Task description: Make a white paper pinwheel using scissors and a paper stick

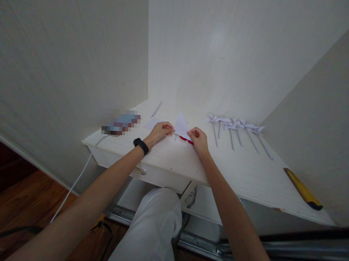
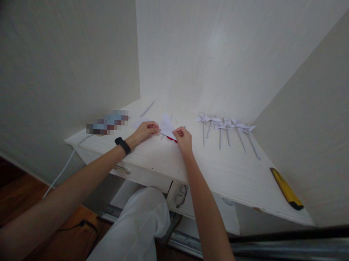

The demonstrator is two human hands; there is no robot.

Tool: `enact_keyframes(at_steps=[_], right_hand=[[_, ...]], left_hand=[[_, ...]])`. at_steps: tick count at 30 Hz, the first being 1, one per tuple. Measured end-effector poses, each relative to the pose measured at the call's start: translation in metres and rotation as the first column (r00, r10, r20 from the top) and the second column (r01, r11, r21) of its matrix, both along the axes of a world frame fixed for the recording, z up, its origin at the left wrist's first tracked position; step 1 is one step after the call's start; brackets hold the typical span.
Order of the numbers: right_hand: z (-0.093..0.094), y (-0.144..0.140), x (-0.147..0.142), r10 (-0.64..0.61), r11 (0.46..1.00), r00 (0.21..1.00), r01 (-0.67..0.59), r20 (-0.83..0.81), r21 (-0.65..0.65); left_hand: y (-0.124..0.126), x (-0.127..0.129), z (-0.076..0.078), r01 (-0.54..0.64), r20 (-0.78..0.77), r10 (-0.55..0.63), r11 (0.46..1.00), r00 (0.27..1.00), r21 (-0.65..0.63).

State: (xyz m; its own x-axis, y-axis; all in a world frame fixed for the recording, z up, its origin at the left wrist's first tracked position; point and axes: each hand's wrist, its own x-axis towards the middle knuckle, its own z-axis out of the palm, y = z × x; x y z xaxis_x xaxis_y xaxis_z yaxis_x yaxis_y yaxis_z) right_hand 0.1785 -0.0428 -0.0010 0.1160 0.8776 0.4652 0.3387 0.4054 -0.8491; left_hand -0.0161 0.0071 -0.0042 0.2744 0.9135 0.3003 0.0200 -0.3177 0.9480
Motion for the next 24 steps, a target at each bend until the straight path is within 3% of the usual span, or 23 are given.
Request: enact_keyframes(at_steps=[9,24], right_hand=[[-0.0018,0.0026,0.0013,-0.006,0.999,0.999,0.004,-0.033,-0.047],[0.0008,-0.0017,0.0016,-0.031,0.999,0.999,0.030,0.019,0.023]], left_hand=[[-0.0015,0.0003,0.0016,-0.025,0.058,0.027,0.999,0.998,-0.025],[-0.0042,0.0004,0.0033,-0.022,0.036,0.023,0.999,0.999,-0.034]])
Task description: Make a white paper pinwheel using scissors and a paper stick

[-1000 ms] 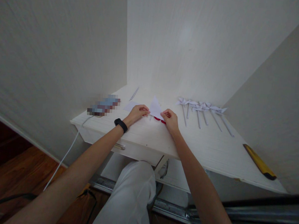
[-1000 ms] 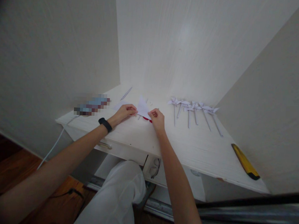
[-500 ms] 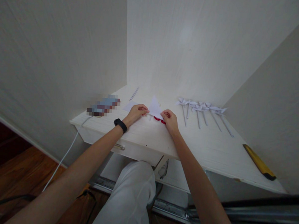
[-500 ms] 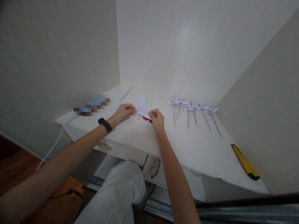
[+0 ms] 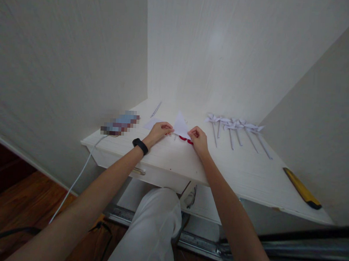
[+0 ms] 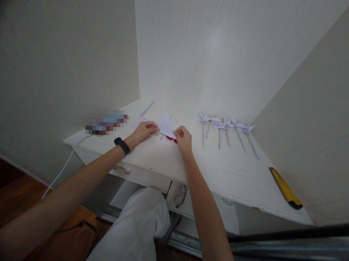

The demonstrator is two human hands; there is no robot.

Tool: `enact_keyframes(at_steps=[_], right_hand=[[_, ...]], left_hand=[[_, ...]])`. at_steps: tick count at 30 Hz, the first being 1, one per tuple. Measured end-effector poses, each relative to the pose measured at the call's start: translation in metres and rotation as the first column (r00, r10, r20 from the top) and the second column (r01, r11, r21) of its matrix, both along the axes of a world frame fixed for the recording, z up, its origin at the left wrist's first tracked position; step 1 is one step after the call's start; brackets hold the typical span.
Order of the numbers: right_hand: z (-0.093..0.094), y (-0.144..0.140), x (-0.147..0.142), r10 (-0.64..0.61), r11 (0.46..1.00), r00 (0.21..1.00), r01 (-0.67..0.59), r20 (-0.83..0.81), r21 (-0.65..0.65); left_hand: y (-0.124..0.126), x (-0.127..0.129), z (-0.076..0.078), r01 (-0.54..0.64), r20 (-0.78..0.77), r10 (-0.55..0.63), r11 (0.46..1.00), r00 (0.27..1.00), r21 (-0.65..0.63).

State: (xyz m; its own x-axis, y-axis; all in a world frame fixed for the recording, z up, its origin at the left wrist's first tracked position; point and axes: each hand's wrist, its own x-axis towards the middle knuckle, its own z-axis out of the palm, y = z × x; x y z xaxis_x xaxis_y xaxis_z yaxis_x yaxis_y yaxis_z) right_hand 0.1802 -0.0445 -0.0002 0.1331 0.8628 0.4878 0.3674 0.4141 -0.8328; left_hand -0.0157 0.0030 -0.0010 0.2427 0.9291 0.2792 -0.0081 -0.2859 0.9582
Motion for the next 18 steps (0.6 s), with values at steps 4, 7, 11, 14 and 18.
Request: enact_keyframes(at_steps=[4,7,11,14,18], right_hand=[[-0.0018,0.0029,-0.0003,-0.001,0.999,0.999,0.000,-0.041,-0.039],[-0.0033,0.0042,-0.0006,0.003,0.998,0.998,-0.007,-0.061,-0.059],[-0.0029,0.0033,-0.0008,0.002,0.997,0.997,-0.008,-0.072,-0.081],[-0.0012,0.0017,-0.0009,0.000,0.997,0.998,-0.004,-0.061,-0.080],[-0.0002,0.0006,-0.0013,-0.023,0.997,0.999,0.020,-0.046,-0.070]], left_hand=[[-0.0016,-0.0001,0.0015,-0.006,0.024,0.006,1.000,1.000,-0.013],[-0.0013,-0.0001,0.0019,-0.027,0.046,0.028,0.999,0.999,-0.020],[-0.0005,-0.0004,0.0019,-0.041,0.062,0.041,0.999,0.997,-0.010],[-0.0016,-0.0008,0.0026,-0.035,0.052,0.035,0.999,0.998,-0.004],[-0.0020,-0.0012,0.0020,-0.026,0.038,0.027,1.000,0.999,-0.003]])
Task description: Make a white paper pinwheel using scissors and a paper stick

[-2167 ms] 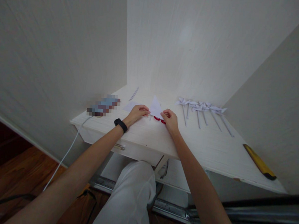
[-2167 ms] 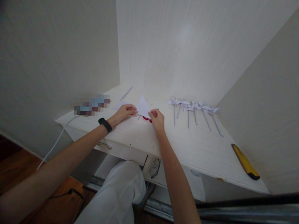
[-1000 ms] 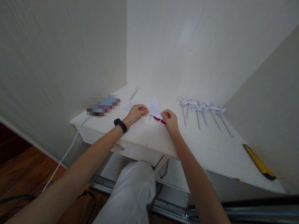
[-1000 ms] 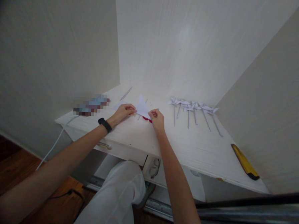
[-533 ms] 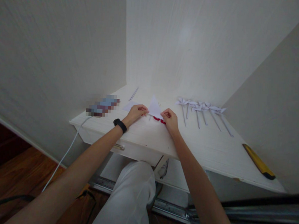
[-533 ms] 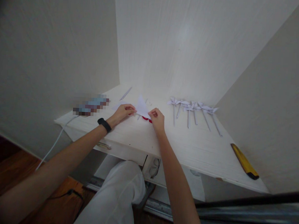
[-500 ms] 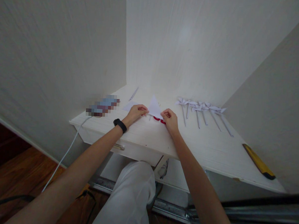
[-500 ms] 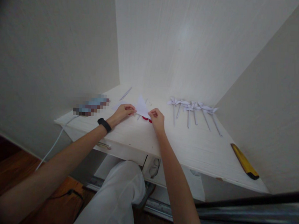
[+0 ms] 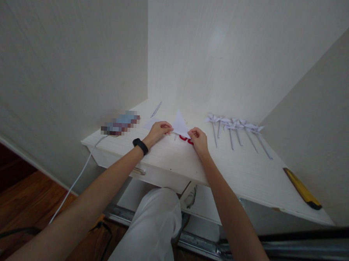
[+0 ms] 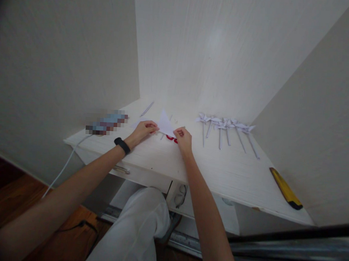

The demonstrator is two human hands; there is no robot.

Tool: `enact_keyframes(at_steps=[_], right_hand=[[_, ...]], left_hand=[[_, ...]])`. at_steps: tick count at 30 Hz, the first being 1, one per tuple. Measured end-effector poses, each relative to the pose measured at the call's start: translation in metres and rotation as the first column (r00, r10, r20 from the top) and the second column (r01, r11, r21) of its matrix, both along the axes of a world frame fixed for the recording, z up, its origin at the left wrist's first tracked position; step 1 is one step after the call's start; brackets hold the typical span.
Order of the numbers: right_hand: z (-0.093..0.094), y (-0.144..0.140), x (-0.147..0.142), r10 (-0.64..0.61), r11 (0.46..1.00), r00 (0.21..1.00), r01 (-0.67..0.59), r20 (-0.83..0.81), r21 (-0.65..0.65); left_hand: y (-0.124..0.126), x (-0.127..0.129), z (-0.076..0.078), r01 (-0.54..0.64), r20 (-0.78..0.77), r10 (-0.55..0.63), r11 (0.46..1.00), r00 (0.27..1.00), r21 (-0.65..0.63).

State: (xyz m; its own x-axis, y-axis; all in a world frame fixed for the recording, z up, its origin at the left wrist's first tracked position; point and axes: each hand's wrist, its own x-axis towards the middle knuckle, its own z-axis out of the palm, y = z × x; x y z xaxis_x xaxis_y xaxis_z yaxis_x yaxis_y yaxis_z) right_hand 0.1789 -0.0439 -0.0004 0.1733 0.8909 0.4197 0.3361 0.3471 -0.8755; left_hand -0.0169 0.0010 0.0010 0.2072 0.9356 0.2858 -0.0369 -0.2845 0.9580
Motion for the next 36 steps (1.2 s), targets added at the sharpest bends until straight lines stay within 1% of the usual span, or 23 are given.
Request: enact_keyframes(at_steps=[6,9,12,17,19,36], right_hand=[[-0.0014,0.0007,0.0007,-0.016,1.000,1.000,0.016,0.006,-0.008],[-0.0018,0.0015,0.0017,-0.019,1.000,1.000,0.019,0.009,-0.020],[-0.0019,0.0021,0.0022,-0.025,1.000,1.000,0.025,0.014,-0.006],[-0.0023,0.0025,0.0016,0.010,1.000,1.000,-0.010,-0.011,-0.015],[-0.0024,0.0026,0.0013,0.004,1.000,1.000,-0.005,-0.019,-0.022],[-0.0025,0.0025,0.0015,-0.039,0.999,0.999,0.039,0.004,-0.030]], left_hand=[[0.0040,-0.0002,-0.0035,-0.003,-0.023,0.003,1.000,1.000,0.013],[0.0034,0.0004,-0.0026,-0.005,-0.011,0.005,1.000,1.000,0.000],[0.0010,0.0010,-0.0006,-0.008,0.008,0.008,1.000,1.000,-0.012],[-0.0004,0.0007,0.0012,-0.052,0.015,0.052,0.999,0.999,-0.005],[0.0002,0.0005,0.0011,-0.061,0.016,0.061,0.998,0.998,0.003],[0.0027,0.0007,-0.0012,-0.048,0.020,0.048,0.999,0.999,-0.006]])
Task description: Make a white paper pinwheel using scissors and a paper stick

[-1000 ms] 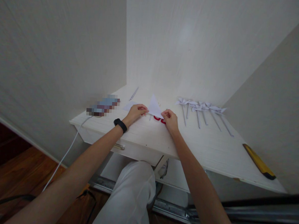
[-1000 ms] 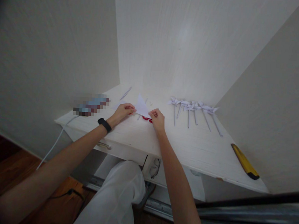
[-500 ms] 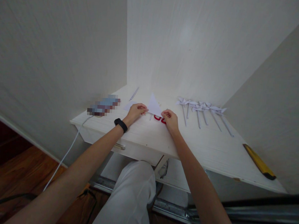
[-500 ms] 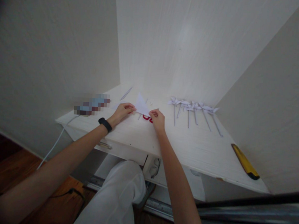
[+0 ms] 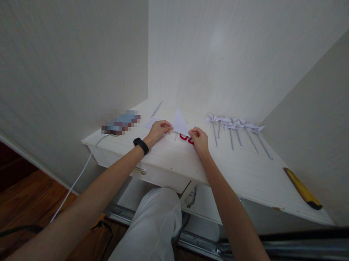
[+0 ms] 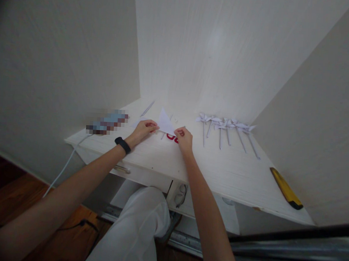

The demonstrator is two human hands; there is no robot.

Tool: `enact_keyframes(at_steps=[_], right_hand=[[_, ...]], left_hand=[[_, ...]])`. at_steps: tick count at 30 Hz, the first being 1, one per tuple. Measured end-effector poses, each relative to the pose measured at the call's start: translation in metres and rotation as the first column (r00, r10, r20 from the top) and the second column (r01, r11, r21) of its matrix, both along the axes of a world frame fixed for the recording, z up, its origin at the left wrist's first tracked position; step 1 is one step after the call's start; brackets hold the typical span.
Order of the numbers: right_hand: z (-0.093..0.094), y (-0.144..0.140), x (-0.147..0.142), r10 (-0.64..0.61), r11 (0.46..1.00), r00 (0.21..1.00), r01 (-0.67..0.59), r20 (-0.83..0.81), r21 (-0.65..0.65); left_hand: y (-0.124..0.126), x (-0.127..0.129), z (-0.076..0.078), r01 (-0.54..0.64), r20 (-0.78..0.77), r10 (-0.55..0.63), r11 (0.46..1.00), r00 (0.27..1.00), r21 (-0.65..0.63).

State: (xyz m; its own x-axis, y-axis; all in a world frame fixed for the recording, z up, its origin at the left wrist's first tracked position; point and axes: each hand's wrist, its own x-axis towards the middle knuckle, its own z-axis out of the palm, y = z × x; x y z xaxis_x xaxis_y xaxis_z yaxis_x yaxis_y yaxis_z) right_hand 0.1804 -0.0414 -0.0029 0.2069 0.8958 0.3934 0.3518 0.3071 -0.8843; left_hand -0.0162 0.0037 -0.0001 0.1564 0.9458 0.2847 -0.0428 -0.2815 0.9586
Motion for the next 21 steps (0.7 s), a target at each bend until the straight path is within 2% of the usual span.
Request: enact_keyframes(at_steps=[9,21], right_hand=[[-0.0005,0.0006,-0.0003,0.018,1.000,1.000,-0.018,-0.017,0.000],[0.0015,-0.0017,-0.0014,0.024,1.000,0.999,-0.024,-0.024,0.006]], left_hand=[[0.0018,0.0000,-0.0006,0.013,-0.007,-0.013,1.000,1.000,0.005],[0.0012,-0.0007,0.0009,-0.036,-0.010,0.036,0.999,0.999,0.013]])
